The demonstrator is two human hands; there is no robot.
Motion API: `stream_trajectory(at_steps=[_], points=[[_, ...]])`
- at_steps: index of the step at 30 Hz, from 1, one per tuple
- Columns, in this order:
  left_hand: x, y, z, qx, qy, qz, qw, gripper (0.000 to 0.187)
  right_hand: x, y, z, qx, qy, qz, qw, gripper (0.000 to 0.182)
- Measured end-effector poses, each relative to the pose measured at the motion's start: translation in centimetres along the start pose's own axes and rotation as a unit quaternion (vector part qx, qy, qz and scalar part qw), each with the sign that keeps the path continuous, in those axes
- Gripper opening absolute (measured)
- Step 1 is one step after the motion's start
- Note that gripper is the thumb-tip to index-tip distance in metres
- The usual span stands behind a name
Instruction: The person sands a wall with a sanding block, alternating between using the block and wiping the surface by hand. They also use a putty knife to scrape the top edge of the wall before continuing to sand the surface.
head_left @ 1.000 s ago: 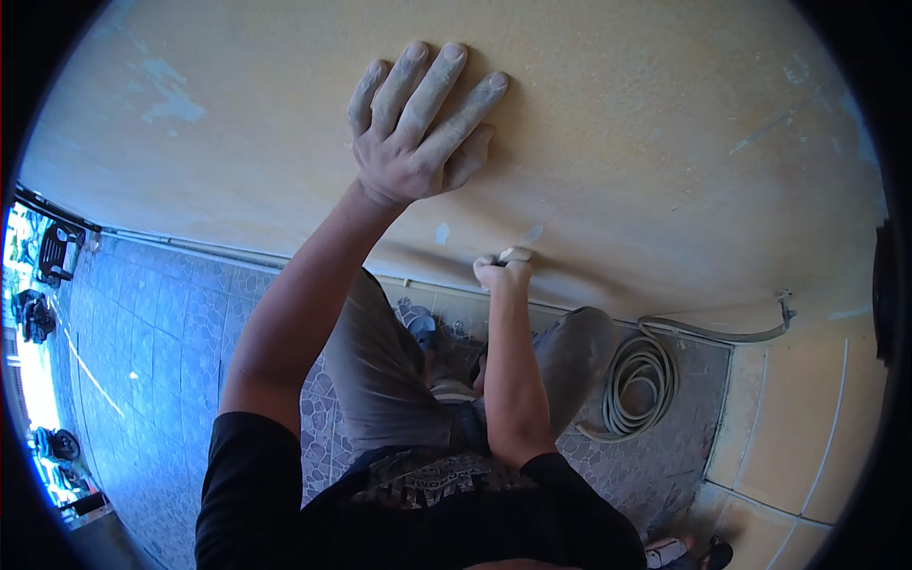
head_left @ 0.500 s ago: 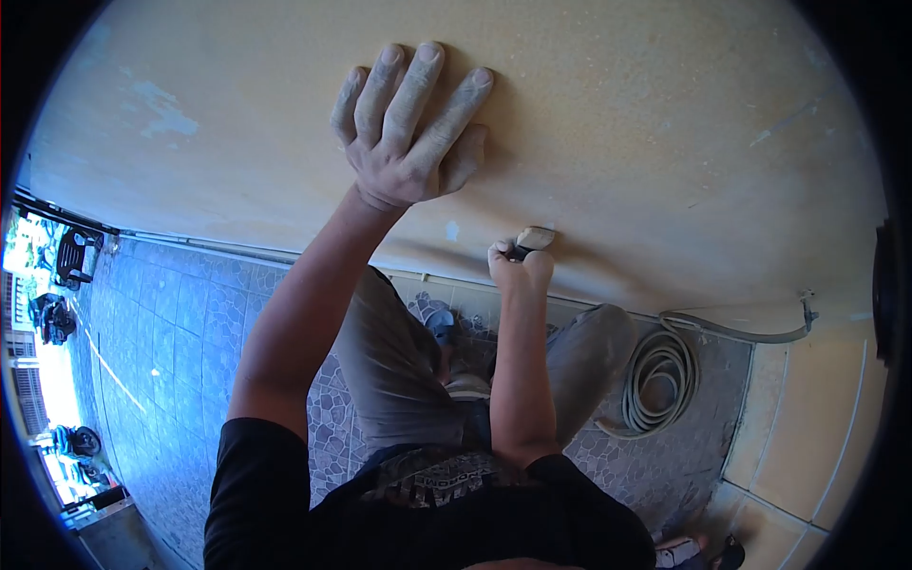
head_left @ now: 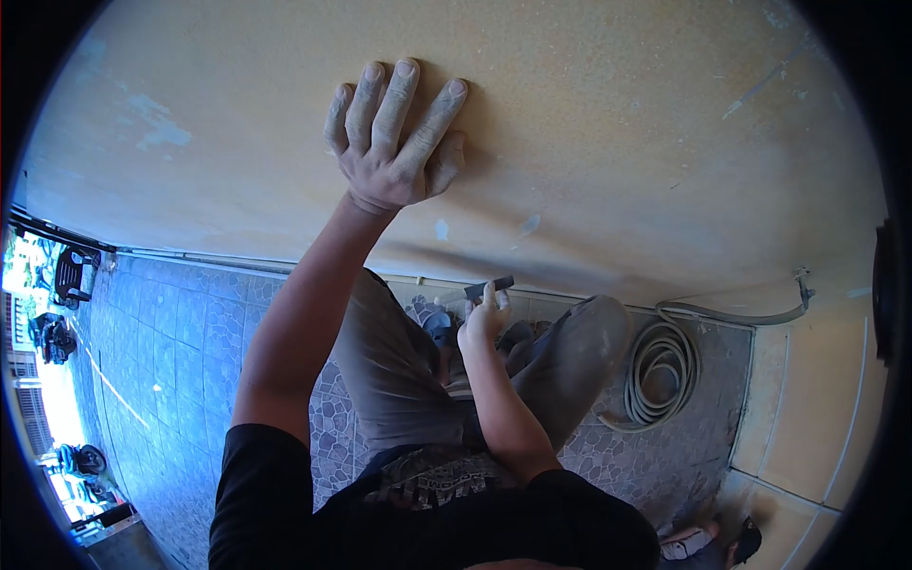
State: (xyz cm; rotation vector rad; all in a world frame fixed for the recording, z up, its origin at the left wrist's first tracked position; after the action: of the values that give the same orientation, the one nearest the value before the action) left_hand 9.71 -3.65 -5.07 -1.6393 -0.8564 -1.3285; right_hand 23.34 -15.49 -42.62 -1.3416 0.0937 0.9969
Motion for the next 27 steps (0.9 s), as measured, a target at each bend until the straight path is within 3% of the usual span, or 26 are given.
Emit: stream_trajectory(at_steps=[1, 3, 4, 5, 7, 11, 12, 17, 19, 21, 22, 24, 26, 27], points=[[0.0, -0.1, 0.0, -0.002, -0.001, -0.017, 1.000, 0.044, -0.1, 0.5, 0.1, -0.001, 0.002, 0.002, 1.000, 0.053], [0.1, -0.4, -0.1, -0.003, -0.003, -0.048, 0.999, 0.040, -1.1, -3.6, 2.9, -0.082, -0.040, -0.244, 0.965, 0.052], [0.0, -0.4, -0.1, -0.002, -0.005, -0.046, 0.999, 0.040, -0.9, -3.9, 3.7, -0.024, 0.008, -0.172, 0.985, 0.051], [-0.1, -0.3, -0.1, -0.002, -0.005, -0.047, 0.999, 0.040, 0.1, -4.5, 4.7, -0.024, 0.007, -0.171, 0.985, 0.051], [0.0, -0.4, 0.0, -0.001, -0.002, -0.046, 0.999, 0.040, 2.1, -5.2, 4.9, 0.043, 0.126, -0.125, 0.983, 0.051], [-0.3, -0.5, -0.1, -0.003, 0.000, -0.051, 0.999, 0.040, -1.6, -5.9, 9.7, -0.008, 0.132, -0.130, 0.983, 0.051], [-0.3, -0.5, -0.1, -0.004, 0.009, -0.050, 0.999, 0.040, -2.7, -4.9, 10.5, 0.015, 0.090, -0.147, 0.985, 0.050], [-0.4, -0.3, -0.4, 0.003, -0.013, -0.032, 0.999, 0.039, 0.3, -7.5, 7.2, -0.020, 0.154, -0.150, 0.976, 0.050], [-0.2, 0.0, -0.2, 0.008, -0.010, -0.042, 0.999, 0.039, 0.9, -7.5, 6.8, 0.030, 0.163, -0.152, 0.974, 0.048], [-0.5, -0.1, 0.0, 0.011, -0.011, -0.040, 0.999, 0.040, -1.1, -5.0, 9.1, -0.047, 0.120, -0.197, 0.972, 0.048], [-0.6, -0.2, 0.1, 0.010, -0.018, -0.035, 0.999, 0.041, -3.5, -4.4, 10.4, -0.024, 0.045, -0.129, 0.990, 0.051], [-0.9, -1.4, -0.4, 0.019, -0.021, -0.032, 0.999, 0.042, -2.1, -4.6, 8.9, -0.017, 0.054, -0.145, 0.988, 0.049], [-1.4, -2.0, -0.5, -0.003, -0.039, 0.084, 0.996, 0.045, 1.3, -7.0, 6.5, -0.018, 0.087, -0.210, 0.974, 0.046], [-2.0, -1.9, -0.6, -0.002, -0.046, 0.086, 0.995, 0.045, 2.4, -9.5, 4.7, -0.062, 0.139, -0.236, 0.960, 0.047]])
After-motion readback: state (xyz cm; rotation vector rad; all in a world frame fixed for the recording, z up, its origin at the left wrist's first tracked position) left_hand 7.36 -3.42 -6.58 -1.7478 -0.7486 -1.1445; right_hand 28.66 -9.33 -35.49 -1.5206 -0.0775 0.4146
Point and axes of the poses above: each hand's wrist, its own x-axis towards the middle knuckle, its own z-axis out of the palm, y = z × x, the point moved 7 cm from there along x, towards the middle knuckle, and after that the axes turned 7 degrees about -z, right-handed, at the moved point
